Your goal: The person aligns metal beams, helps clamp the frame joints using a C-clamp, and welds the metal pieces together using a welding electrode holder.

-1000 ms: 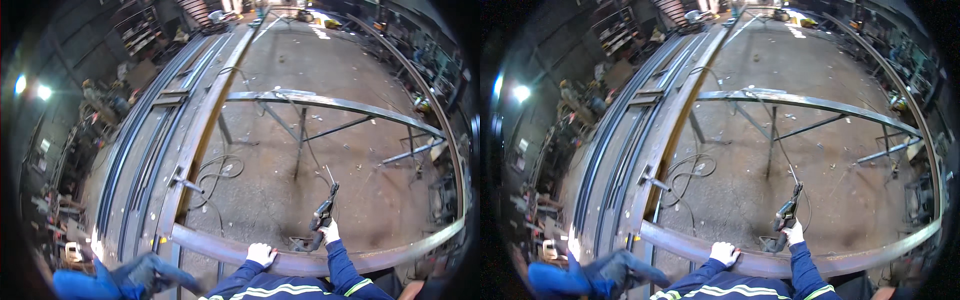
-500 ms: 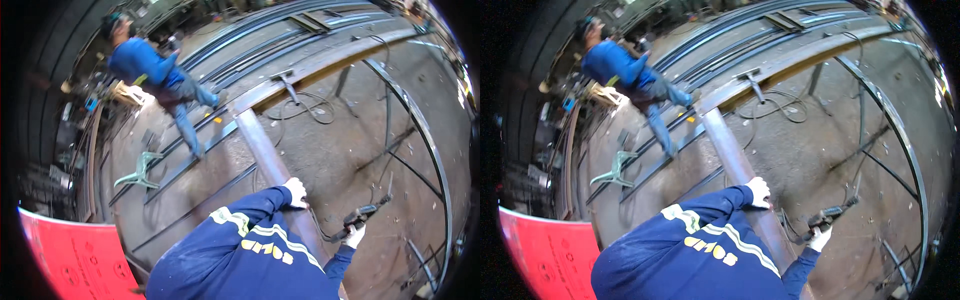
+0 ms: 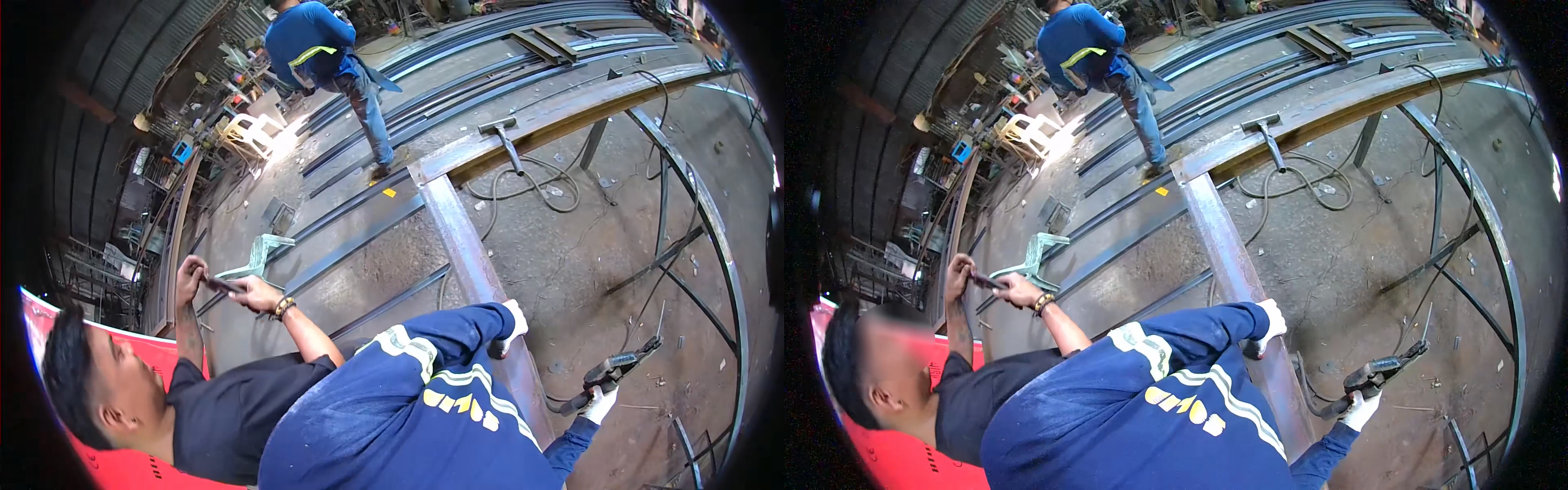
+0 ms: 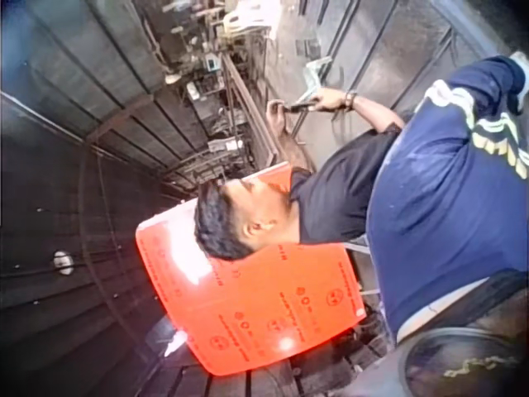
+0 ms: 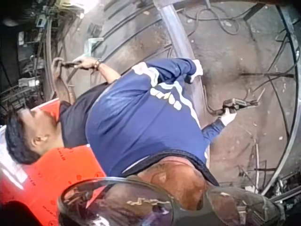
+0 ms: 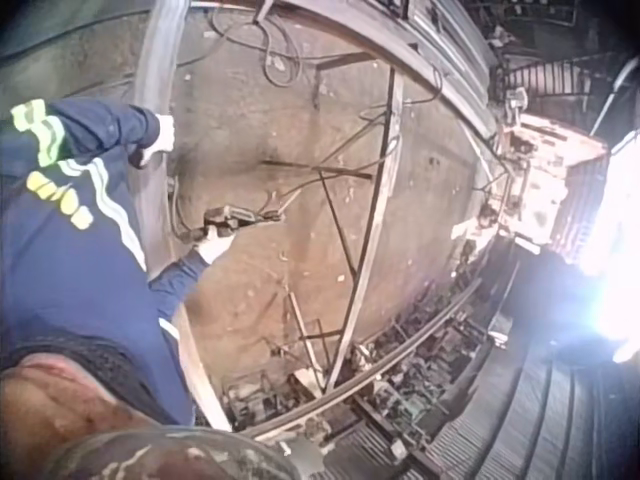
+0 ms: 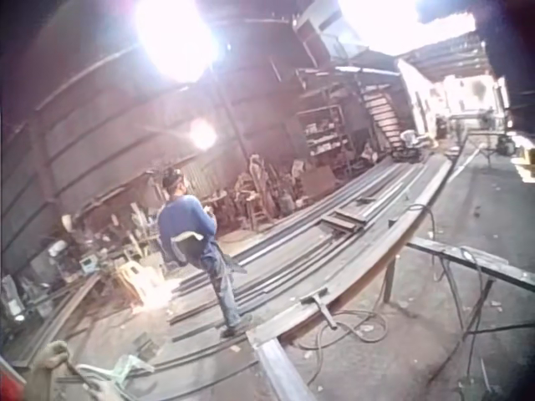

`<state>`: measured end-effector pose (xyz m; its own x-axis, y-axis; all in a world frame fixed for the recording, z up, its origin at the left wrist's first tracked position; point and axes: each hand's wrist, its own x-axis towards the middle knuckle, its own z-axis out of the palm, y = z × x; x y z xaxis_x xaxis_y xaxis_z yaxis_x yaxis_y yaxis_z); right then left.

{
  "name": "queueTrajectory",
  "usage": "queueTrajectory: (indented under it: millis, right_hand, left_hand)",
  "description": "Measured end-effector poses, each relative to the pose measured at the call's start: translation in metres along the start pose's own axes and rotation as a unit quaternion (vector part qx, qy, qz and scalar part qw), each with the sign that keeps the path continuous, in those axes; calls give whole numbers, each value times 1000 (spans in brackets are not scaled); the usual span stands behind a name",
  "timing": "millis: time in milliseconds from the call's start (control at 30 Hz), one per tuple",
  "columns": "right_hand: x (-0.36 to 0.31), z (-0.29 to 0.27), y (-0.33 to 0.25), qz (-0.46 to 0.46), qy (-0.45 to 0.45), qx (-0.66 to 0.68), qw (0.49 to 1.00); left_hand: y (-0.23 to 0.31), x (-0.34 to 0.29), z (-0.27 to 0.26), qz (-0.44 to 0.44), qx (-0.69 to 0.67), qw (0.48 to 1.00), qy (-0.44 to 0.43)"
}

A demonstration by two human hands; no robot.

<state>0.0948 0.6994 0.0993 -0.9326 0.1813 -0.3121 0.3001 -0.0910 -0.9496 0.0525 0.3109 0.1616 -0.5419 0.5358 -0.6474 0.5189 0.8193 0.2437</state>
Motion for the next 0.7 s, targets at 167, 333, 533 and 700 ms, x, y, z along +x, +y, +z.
queueTrajectory:
  millis: [167,333,533,700]
  right_hand:
    - [-29,43,-51,-62,-5,-65,996]
    - [-57,99,-104,-34,-12,-109,993]
    - [-89,176,-136,-3,52,-188,981]
    - [-101,194,-120,-53,35,-175,982]
  left_hand:
    - [-6,-12,-28,15,-38,997,-66]
    - [-24,-15,-12,53,-65,996,12]
    - [-35,-17,1,74,-68,994,43]
    - [-41,-5,5,90,-74,993,-1]
